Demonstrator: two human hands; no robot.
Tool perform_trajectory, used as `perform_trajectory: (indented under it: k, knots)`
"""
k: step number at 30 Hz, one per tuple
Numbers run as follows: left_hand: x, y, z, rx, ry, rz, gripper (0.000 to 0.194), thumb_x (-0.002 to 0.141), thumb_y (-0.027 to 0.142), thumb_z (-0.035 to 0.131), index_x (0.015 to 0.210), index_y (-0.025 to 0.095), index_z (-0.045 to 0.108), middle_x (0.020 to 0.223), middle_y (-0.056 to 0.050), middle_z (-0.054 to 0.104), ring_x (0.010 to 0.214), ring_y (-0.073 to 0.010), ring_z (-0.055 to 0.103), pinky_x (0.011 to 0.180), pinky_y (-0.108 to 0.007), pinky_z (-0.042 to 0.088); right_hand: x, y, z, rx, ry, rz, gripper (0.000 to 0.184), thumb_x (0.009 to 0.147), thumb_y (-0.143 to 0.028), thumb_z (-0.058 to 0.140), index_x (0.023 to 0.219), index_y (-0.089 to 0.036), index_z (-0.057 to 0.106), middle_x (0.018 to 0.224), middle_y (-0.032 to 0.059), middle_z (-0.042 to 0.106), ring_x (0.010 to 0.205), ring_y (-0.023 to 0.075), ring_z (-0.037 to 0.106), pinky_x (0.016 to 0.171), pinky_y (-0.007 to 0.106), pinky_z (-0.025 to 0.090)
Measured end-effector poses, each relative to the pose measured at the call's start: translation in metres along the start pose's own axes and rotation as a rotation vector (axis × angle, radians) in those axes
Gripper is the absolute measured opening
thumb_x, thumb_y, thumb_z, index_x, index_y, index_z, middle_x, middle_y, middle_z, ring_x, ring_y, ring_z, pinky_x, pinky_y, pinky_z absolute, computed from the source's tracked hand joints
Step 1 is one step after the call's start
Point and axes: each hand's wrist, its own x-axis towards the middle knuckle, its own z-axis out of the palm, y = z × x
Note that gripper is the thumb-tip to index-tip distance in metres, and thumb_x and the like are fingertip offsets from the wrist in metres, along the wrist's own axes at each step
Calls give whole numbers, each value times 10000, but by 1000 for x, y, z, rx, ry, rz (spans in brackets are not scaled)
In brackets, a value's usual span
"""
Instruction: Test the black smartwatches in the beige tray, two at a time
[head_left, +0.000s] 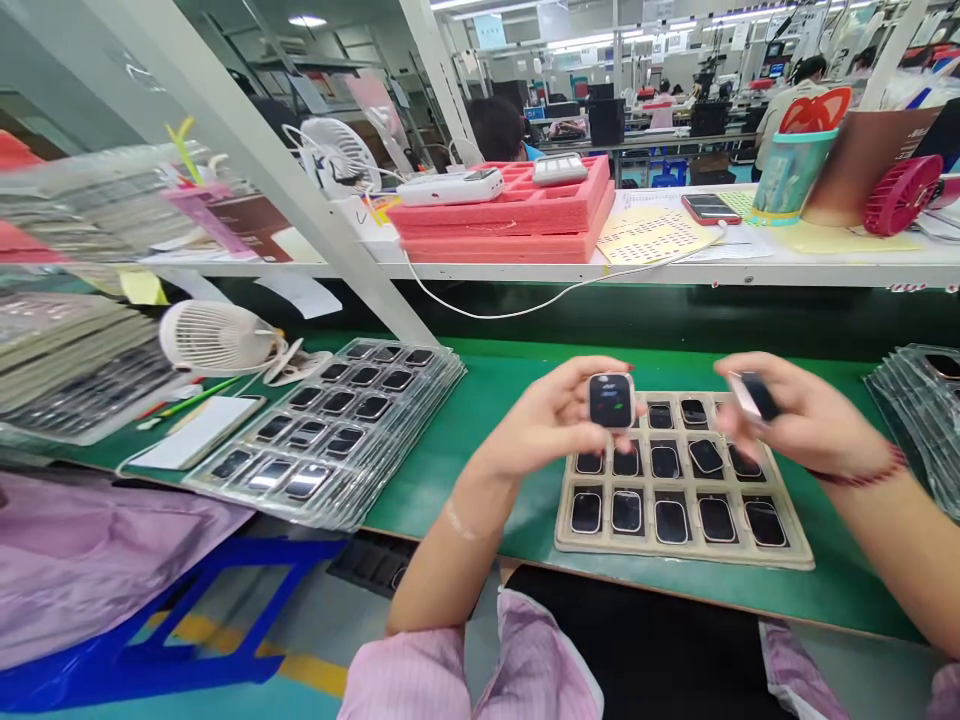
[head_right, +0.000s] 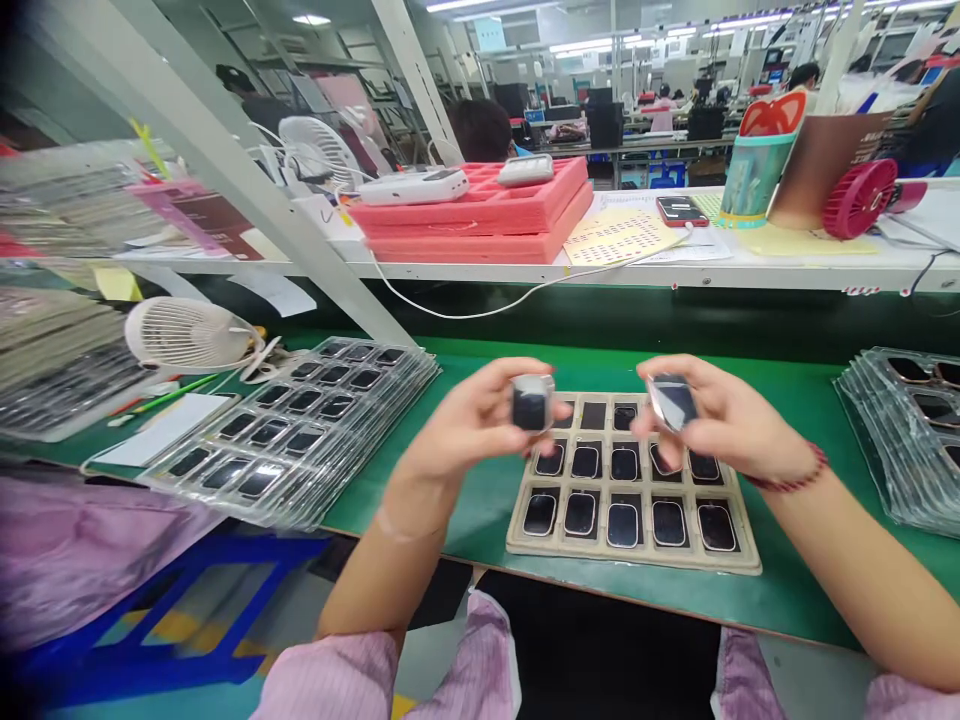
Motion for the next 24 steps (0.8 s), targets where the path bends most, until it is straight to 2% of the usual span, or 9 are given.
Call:
perform_trajectory:
  k: [2,3,5,8,11,14,17,21,24]
  knots:
    - [65,-1,18,27,-42,-95,631,708,257,789,1268,195,505,1089,-118,679,858,-218,717,649,-251,557,18,17,2,56,17,25,568,772,-333,769,1281,-280,523,1089,85,701,784,199,702,624,316,586]
    - [84,-5,28,33,-50,-128,618,711,247,779,1260,188,502,1119,-123,667,867,-211,713,627,-232,545,29,29,1,61,31,60,576,770,-310,762,1288,-277,513,1130,87,691,868,206,706,660,308,597]
    - [103,-21,44,65,16,-196,521,759,266,719,1232,163,526,1068,-113,677,797,-181,712,563,-200,507,47,53,-2,51,84,110,557,781,-306,737,1288,-264,512,1102,81,697,911,206,707,666,291,604]
    - [104,-49,52,139,128,-247,310,840,260,595,1116,119,594,869,-70,685,633,-119,676,476,-157,414,62,83,-7,52,168,153,438,823,-343,685,1227,-230,557,1005,76,720,773,178,716,571,252,590]
    - [101,-64,49,169,152,-241,235,836,220,562,1040,115,611,818,-48,673,585,-98,653,445,-151,366,63,96,-8,74,192,196,328,838,-359,672,1122,-209,604,903,68,736,619,144,692,493,222,560]
    - [101,-64,48,174,178,-227,241,821,204,551,1040,121,609,809,-39,666,589,-97,645,451,-161,374,60,97,-6,86,185,216,306,826,-344,693,1088,-205,616,866,64,741,591,136,687,501,225,572]
    - [101,-63,48,161,198,-226,295,770,153,561,1062,131,597,842,-36,670,614,-97,642,468,-163,391,58,96,-5,89,205,205,294,822,-330,693,1079,-206,624,928,71,737,618,143,701,521,247,592]
    - [100,-65,49,116,192,-217,369,708,84,552,1074,135,574,913,-45,688,641,-97,643,581,-200,477,57,95,-4,44,214,202,258,827,-321,673,1049,-196,635,927,68,733,584,126,690,511,232,579]
    - [99,-66,49,122,186,-209,354,727,92,553,1078,137,570,949,-54,691,651,-96,643,629,-216,504,57,96,-3,6,185,185,310,812,-288,670,1103,-192,623,921,60,727,613,128,694,533,229,580]
